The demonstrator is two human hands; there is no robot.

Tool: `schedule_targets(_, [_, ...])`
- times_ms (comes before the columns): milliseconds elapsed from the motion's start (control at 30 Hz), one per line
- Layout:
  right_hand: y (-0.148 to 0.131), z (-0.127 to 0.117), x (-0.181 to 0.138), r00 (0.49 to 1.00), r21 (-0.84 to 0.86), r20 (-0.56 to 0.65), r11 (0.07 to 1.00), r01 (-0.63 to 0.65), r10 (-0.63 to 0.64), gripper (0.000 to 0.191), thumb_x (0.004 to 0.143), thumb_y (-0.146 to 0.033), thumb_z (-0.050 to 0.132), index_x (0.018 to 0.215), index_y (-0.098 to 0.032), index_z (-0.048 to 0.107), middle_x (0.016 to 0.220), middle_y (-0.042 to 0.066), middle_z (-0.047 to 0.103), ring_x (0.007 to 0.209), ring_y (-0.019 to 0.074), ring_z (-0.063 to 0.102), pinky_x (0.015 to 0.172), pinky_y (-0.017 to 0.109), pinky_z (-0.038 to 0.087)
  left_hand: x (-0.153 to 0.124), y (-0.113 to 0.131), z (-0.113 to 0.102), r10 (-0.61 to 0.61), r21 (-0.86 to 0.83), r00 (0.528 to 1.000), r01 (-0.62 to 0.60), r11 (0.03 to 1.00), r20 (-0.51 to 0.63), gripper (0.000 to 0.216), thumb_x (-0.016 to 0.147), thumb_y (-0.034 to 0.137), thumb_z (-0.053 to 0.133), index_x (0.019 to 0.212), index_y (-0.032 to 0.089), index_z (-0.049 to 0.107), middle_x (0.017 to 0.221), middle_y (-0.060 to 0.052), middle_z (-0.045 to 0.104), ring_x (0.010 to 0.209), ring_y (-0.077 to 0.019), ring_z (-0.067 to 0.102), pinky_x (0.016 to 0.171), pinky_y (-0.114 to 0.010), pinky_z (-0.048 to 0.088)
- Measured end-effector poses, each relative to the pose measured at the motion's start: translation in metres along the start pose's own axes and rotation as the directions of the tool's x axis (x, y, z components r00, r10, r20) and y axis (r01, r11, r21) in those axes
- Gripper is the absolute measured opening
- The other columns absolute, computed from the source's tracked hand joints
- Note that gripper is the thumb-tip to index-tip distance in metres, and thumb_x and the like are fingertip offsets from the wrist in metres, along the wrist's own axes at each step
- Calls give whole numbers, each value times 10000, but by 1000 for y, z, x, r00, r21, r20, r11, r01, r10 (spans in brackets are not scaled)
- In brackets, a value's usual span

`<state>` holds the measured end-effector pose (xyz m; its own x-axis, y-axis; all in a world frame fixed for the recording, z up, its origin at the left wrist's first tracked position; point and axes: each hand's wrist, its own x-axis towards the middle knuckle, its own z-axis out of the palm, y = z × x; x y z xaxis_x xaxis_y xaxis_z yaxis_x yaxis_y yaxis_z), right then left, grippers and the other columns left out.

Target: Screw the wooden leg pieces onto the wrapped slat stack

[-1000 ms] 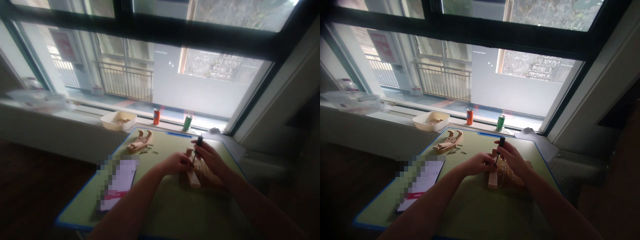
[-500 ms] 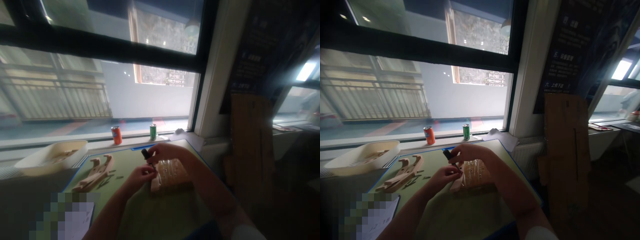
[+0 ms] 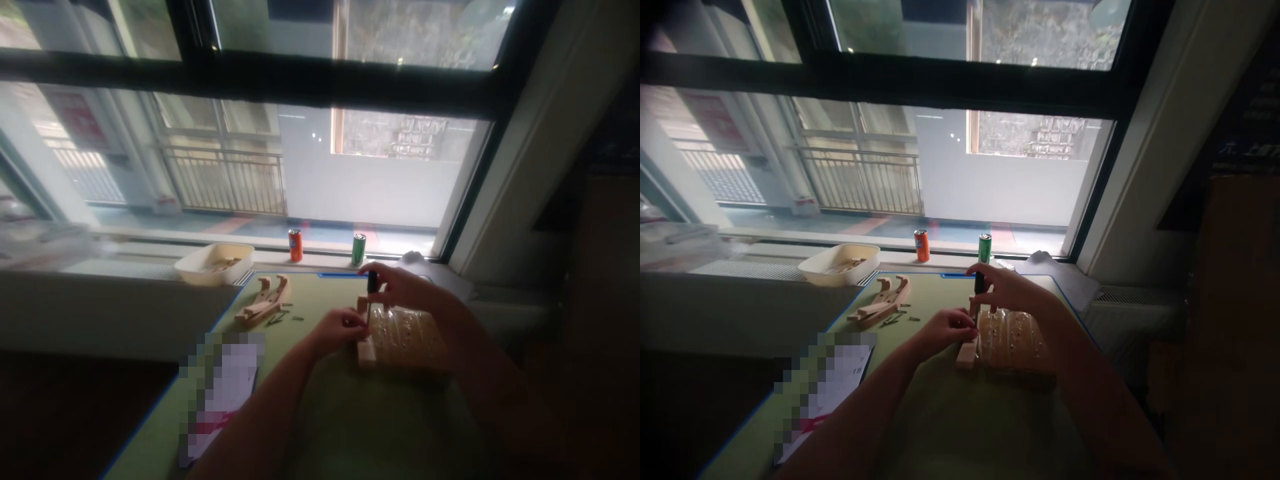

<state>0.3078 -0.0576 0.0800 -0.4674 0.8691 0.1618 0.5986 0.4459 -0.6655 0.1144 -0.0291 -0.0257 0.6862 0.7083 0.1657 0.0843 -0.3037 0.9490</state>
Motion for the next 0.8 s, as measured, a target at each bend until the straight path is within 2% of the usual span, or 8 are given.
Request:
schedule_targets(100, [2,-4,-1,999,-102,-51,995,-13,8,433,730,-377,620,1118,-197,557,680,16,651,536,126,593,453,227,444,-1,3,-2,-10,34,1000,9,999,21,305,674,375,680,840,120,688,915,-62,586,801,-153,563,716,-270,471])
schedule_targets(300, [-2,-12,-3,993,-251,-108,968,15,-44,391,812,-299,507,1188,-213,571,670,15,653,509,106,546,455,238,386,-1,3,-3,-28,32,999,27,999,36,285,690,367,671,844,128,689,901,-58,583,788,-145,559,709,-277,470])
schedule_targets(400, [-6,-15,-4,990,-321,-116,946,39,-80,389,806,-310,521,1180,-220,580,810,45,659,550,102,548,509,251,408,-1,2,-2,-26,7,998,26,1000,50,284,696,378,665,834,130,687,906,-57,581,788,-147,560,708,-286,471])
schedule_targets(500, [-11,-17,-5,995,-277,-70,960,49,-71,383,798,-345,541,1162,-232,584,907,56,641,567,92,560,526,245,429,-1,2,-3,-14,16,998,13,1000,55,291,700,392,658,838,137,687,908,-55,583,795,-154,563,716,-297,471])
schedule_targets(567, [-13,-18,-5,997,-255,-59,967,23,-39,354,773,-396,570,1083,-233,623,806,28,644,538,90,544,496,233,415,-1,2,-4,-13,35,998,12,999,55,292,701,394,655,845,142,688,915,-56,586,798,-156,565,716,-296,472])
schedule_targets(667, [-14,-16,-3,994,-311,-110,950,-22,-13,316,724,-490,597,828,-204,683,610,-5,602,500,89,492,476,234,372,-2,3,-4,-21,66,998,17,998,66,276,707,380,652,846,144,692,931,-60,592,797,-153,565,711,-283,471])
schedule_targets(800, [-11,-14,-1,982,-422,-186,902,-93,14,437,716,-592,543,622,-178,644,485,-13,531,427,77,400,445,253,307,-3,7,0,20,116,999,-25,993,41,249,733,355,627,835,137,691,900,-53,587,747,-132,553,654,-251,458])
